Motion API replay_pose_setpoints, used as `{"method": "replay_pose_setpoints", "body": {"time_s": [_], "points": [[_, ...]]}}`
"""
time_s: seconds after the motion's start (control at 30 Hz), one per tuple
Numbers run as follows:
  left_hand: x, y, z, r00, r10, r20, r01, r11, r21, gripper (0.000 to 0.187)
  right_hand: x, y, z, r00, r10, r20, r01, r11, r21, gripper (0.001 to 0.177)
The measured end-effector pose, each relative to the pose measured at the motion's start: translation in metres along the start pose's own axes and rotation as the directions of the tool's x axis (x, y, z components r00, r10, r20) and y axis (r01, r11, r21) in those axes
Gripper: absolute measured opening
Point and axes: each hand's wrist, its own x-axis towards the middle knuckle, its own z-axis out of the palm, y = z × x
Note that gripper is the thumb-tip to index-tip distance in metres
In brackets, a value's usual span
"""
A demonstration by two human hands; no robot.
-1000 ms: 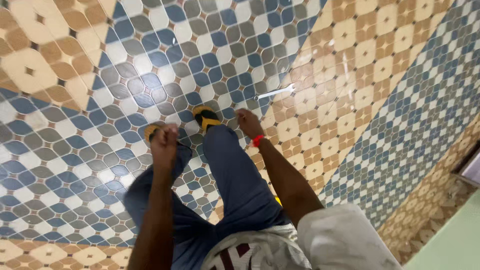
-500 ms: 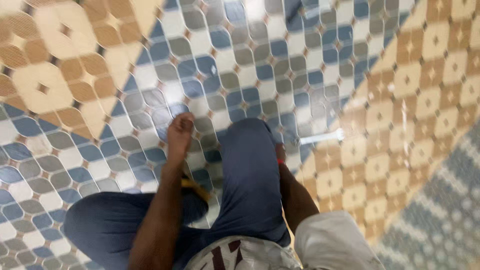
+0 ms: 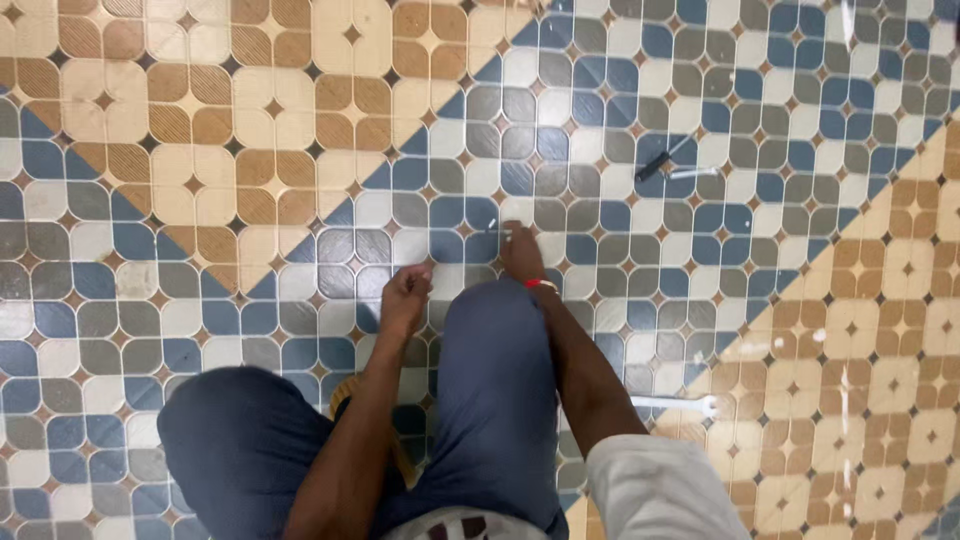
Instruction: The person gathers metal bolts and nuts from a tiled floor and places them on top of a small white shelving unit.
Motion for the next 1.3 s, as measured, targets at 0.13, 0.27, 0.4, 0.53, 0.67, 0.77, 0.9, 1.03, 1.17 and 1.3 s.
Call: {"method": "replay_pose_setpoints", "body": {"time_s": [0.13,0.27,0.4,0.53,0.67,0.77,0.9,1.03,1.17,1.3], "points": [[0.006,-0.015,-0.019,0.994,-0.079,-0.079,0.066,0.987,-0.145,0.023,0.040,-0.038,0.008,0.868,0.359,0.344,-0.300,0.930,-0.213,0.036],[0.009,-0.027,-0.026,0.995,-0.071,-0.065,0.056,0.976,-0.210,0.027,0.055,-0.062,0.014,0.800,0.404,0.444,-0.256,0.899,-0.356,0.032],[0.009,-0.020,-0.025,0.993,-0.093,-0.072,0.078,0.980,-0.183,0.028,0.061,-0.055,0.033,0.799,0.262,0.542,-0.024,0.913,-0.407,0.028],[0.006,0.003,-0.020,0.994,-0.065,-0.089,0.051,0.988,-0.149,0.028,0.076,-0.062,0.039,0.777,0.131,0.616,0.044,0.964,-0.261,0.031],[0.010,0.027,-0.017,0.995,-0.018,-0.096,-0.002,0.979,-0.206,0.032,0.101,-0.111,0.018,0.606,0.123,0.786,-0.236,0.971,0.029,0.022],[0.019,0.054,-0.019,0.958,-0.278,0.070,0.234,0.619,-0.750,0.032,0.128,-0.175,-0.006,0.614,-0.197,0.764,-0.154,0.920,0.361,0.021],[0.020,0.089,-0.013,0.978,-0.098,0.182,0.200,0.227,-0.953,0.049,0.159,-0.266,-0.069,0.552,-0.368,0.748,0.003,0.898,0.440,0.024],[0.017,0.148,-0.029,0.983,-0.121,0.138,0.152,0.115,-0.982,0.040,0.180,-0.358,-0.108,0.603,-0.502,0.620,0.351,0.865,0.359,0.030],[-0.010,0.210,-0.068,1.000,-0.002,0.010,0.010,-0.060,-0.998,0.037,0.184,-0.460,-0.121,0.640,-0.600,0.480,0.441,0.799,0.409,0.027],[-0.084,0.242,-0.169,0.980,0.154,-0.128,-0.115,-0.090,-0.989,0.055,0.194,-0.571,-0.103,0.439,-0.740,0.509,0.501,0.672,0.545,0.018]]}}
